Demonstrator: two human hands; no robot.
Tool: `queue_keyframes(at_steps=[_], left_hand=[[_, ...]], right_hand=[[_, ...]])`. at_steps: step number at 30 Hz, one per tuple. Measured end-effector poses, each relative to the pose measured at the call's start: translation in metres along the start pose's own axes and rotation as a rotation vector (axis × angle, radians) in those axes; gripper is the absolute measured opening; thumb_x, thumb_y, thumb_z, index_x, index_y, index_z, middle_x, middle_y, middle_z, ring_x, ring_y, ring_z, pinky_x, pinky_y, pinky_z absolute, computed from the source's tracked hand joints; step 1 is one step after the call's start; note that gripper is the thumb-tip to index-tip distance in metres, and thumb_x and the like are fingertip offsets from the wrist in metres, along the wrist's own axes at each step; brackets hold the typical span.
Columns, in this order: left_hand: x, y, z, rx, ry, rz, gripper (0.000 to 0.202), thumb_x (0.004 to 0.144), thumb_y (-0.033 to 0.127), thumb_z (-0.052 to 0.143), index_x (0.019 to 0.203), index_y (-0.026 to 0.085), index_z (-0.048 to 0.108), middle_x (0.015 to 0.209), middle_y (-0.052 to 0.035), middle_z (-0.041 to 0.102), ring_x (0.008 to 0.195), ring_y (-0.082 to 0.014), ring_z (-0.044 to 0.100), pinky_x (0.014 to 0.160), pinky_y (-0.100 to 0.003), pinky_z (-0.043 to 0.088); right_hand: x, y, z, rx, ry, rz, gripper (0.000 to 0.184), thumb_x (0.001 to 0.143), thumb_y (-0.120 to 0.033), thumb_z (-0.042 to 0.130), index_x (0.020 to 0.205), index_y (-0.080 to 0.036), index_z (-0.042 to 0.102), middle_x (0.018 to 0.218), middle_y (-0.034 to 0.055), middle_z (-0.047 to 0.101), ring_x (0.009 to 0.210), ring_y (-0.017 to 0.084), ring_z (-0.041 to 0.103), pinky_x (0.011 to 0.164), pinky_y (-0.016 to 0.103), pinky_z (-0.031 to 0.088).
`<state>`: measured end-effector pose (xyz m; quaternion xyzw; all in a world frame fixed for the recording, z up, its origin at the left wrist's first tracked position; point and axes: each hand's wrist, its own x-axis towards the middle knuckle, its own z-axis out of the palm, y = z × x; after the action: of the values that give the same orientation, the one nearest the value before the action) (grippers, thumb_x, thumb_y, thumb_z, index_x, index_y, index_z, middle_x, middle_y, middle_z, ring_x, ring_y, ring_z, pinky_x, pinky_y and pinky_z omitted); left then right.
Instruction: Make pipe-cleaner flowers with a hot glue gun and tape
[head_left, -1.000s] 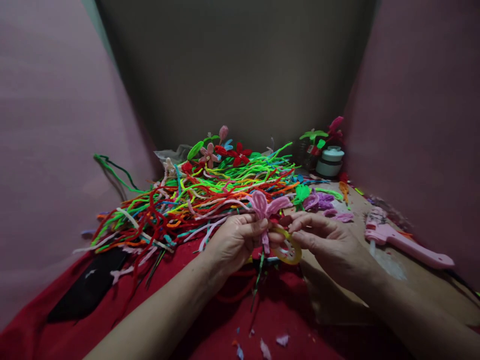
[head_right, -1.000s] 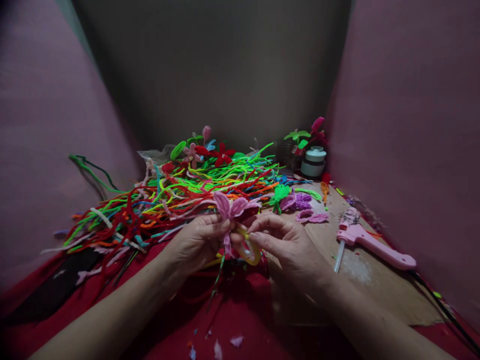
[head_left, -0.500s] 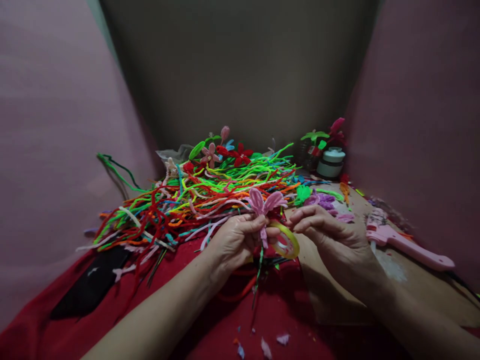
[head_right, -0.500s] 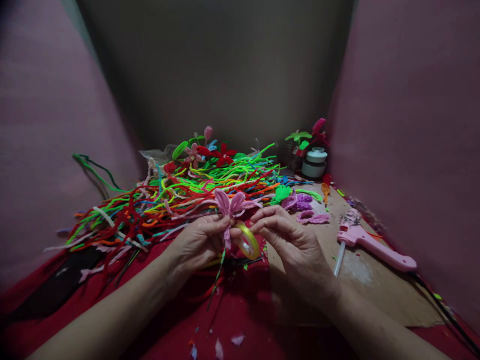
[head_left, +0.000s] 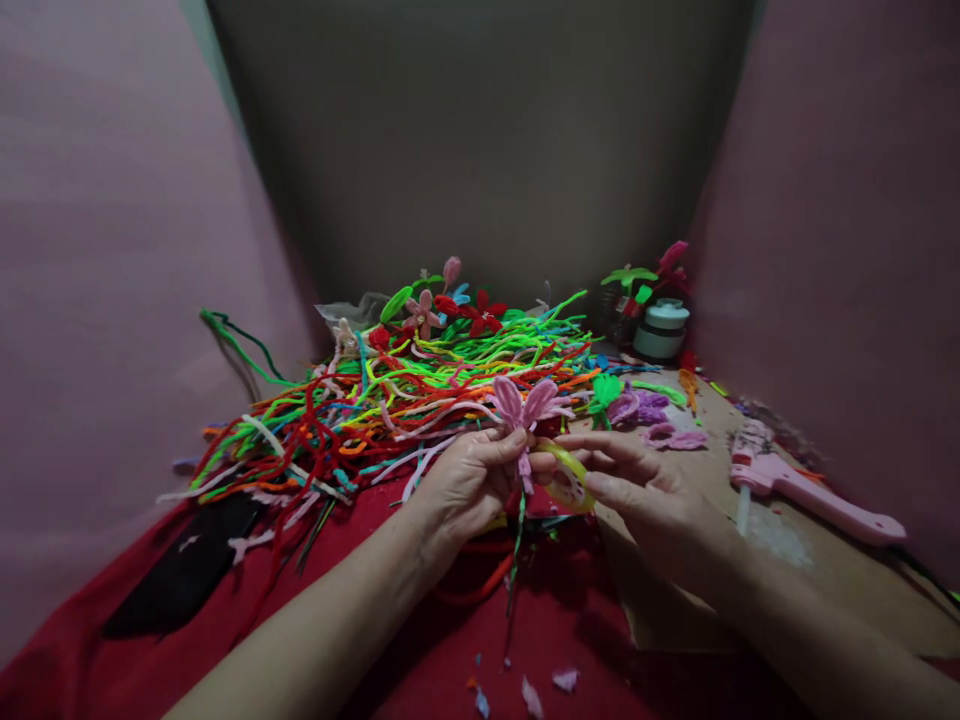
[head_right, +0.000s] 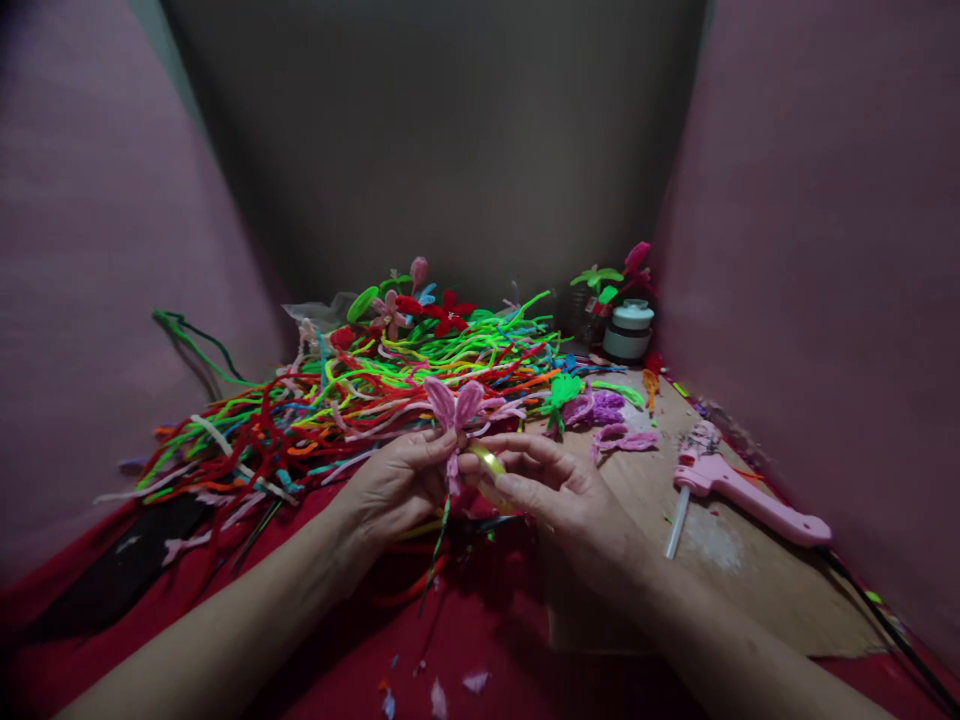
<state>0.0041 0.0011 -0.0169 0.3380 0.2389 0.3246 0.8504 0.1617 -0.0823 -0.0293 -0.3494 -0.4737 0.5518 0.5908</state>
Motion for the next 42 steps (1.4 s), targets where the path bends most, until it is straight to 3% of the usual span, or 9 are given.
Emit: queue_keyframes(at_steps=[3,8,15,20,24,30,35,42], left_hand=[[-0.001,-0.001,0.001,0.019,-0.002,-0.005,0.01,0.081,0.008,0.053,0.075,0.007,0.062,0.067,-0.0099,0.068,0.063,-0.0164,0.067,0.067,-0.026,0.053],[-0.002,-0.001,0.003,0.06,0.028,-0.027,0.013,0.082,0.008,0.05,0.077,0.008,0.062,0.065,-0.0087,0.067,0.058,-0.0147,0.065,0.06,-0.025,0.052],[-0.01,-0.001,0.013,0.393,0.071,0.155,0.014,0.074,0.018,0.064,0.078,0.006,0.067,0.066,-0.0106,0.069,0.052,-0.0138,0.061,0.05,-0.022,0.049],[-0.014,-0.008,0.017,0.432,0.034,0.135,0.026,0.069,0.028,0.07,0.085,0.008,0.069,0.068,-0.0091,0.07,0.054,-0.0142,0.062,0.055,-0.024,0.05],[-0.01,-0.012,0.015,0.413,0.033,0.089,0.02,0.071,0.025,0.066,0.082,0.009,0.069,0.065,-0.0066,0.069,0.054,-0.0132,0.062,0.06,-0.026,0.052],[-0.012,-0.014,0.022,0.437,0.068,0.161,0.007,0.068,0.013,0.065,0.072,0.009,0.068,0.057,-0.0022,0.066,0.051,-0.0105,0.058,0.056,-0.022,0.048],[-0.012,-0.016,0.025,0.451,0.117,0.179,0.005,0.065,0.013,0.064,0.068,0.01,0.067,0.057,-0.0011,0.064,0.053,-0.0112,0.057,0.056,-0.023,0.046],[-0.009,-0.021,0.016,0.625,0.151,0.297,0.004,0.066,0.015,0.064,0.067,0.011,0.066,0.064,0.0004,0.063,0.059,-0.0102,0.053,0.06,-0.022,0.044]], right_hand=[[-0.001,0.001,0.005,0.077,0.005,0.03,0.024,0.078,-0.022,0.064,0.101,-0.026,0.066,0.099,0.0025,0.071,0.099,0.02,0.063,0.093,0.038,0.045],[-0.002,0.0,0.004,0.088,0.029,0.062,0.021,0.075,-0.022,0.066,0.095,-0.027,0.07,0.097,0.0026,0.072,0.093,0.02,0.065,0.088,0.038,0.047],[0.0,-0.003,0.001,-0.263,0.256,-0.076,0.015,0.077,-0.027,0.065,0.09,-0.027,0.072,0.098,0.0016,0.071,0.092,0.018,0.062,0.085,0.032,0.045],[0.0,-0.002,0.011,-0.317,0.282,-0.104,0.013,0.076,-0.027,0.065,0.086,-0.024,0.072,0.096,0.0025,0.07,0.095,0.019,0.061,0.085,0.032,0.046],[-0.001,0.005,0.012,-0.359,0.332,-0.094,0.018,0.078,-0.032,0.063,0.09,-0.022,0.071,0.096,0.0044,0.069,0.091,0.021,0.062,0.081,0.035,0.048],[-0.001,0.008,0.013,-0.415,0.295,-0.093,0.024,0.081,-0.033,0.059,0.101,-0.025,0.07,0.095,0.0036,0.07,0.095,0.021,0.061,0.089,0.037,0.044],[-0.001,0.008,0.016,-0.363,0.275,-0.019,0.028,0.082,-0.035,0.056,0.104,-0.024,0.069,0.094,0.0041,0.071,0.087,0.021,0.063,0.082,0.038,0.047],[0.0,0.011,0.018,-0.373,0.24,-0.031,0.031,0.085,-0.036,0.052,0.112,-0.025,0.065,0.108,0.0037,0.068,0.104,0.022,0.058,0.093,0.041,0.042]])
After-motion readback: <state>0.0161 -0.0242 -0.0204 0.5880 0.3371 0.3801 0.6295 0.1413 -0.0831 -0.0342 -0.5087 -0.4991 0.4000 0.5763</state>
